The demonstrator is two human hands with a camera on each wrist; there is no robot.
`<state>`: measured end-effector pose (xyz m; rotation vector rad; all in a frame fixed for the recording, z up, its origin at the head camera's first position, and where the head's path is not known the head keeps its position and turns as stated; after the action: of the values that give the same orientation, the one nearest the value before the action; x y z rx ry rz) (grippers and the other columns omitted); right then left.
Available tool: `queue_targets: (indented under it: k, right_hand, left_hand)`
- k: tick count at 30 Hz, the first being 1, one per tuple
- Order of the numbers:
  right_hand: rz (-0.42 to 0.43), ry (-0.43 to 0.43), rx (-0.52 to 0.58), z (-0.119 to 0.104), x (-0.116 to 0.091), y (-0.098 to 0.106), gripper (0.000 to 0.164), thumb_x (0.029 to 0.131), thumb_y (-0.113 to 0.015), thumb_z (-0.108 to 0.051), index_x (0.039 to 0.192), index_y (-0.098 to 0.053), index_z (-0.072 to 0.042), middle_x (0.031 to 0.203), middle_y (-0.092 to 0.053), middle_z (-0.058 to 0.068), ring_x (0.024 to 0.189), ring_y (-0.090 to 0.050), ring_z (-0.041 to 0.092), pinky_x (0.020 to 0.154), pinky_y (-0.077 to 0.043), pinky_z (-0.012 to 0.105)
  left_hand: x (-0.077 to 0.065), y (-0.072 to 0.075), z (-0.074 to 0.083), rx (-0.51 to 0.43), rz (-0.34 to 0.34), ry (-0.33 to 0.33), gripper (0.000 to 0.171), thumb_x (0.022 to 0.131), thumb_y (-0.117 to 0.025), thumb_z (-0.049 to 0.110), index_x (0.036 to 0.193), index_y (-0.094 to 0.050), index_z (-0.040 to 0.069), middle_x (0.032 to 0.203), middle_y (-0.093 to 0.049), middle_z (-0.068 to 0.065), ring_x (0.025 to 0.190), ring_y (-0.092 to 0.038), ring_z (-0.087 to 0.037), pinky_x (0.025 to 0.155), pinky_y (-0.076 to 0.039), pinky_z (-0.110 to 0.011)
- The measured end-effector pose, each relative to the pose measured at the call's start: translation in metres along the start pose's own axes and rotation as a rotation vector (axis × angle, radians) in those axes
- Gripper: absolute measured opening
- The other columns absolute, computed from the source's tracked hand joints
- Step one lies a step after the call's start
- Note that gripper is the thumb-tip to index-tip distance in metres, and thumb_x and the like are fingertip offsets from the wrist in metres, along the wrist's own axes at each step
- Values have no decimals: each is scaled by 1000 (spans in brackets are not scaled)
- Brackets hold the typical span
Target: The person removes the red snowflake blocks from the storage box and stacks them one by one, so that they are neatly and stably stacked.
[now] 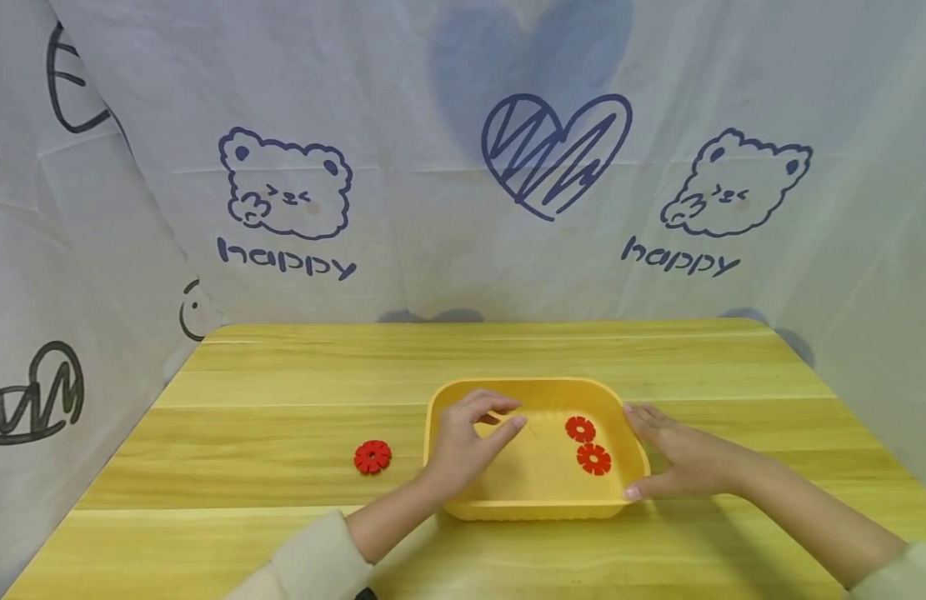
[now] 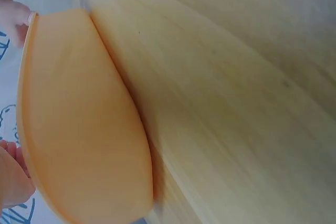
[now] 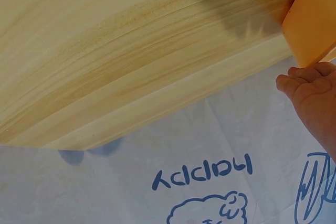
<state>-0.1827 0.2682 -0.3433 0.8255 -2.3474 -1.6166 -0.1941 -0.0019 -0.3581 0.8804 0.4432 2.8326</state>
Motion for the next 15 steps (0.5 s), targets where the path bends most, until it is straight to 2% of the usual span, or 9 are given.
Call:
queue_targets:
  k: [8, 15]
  right_hand:
    - [-1, -3, 8, 0, 0, 0, 107, 76, -67, -54, 140, -18, 16, 146, -15, 35, 133, -13, 55, 107, -16, 64]
    - [-2, -7, 4, -1, 0, 1, 107, 76, -67, -54, 140, -18, 16, 146, -15, 35, 133, -13, 55, 107, -17, 64]
  left_hand:
    - [0, -15, 0, -4, -47, -8, 20, 80, -71, 10, 98, -70, 1, 94, -68, -13, 89, -63, -23, 76, -56, -30]
    - [4, -30, 2, 46, -110, 6, 23, 81, -71, 12, 100, -68, -1, 96, -67, -12, 91, -62, -22, 78, -54, -26]
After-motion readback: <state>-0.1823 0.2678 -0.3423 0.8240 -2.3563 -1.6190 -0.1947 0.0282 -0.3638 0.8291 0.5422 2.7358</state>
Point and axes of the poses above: each hand's wrist, its own x-axis towards the middle knuckle, its own y-axis out of the back of the hand, z = x × y, the point moved 2 cm from there along x, towards the middle knuckle
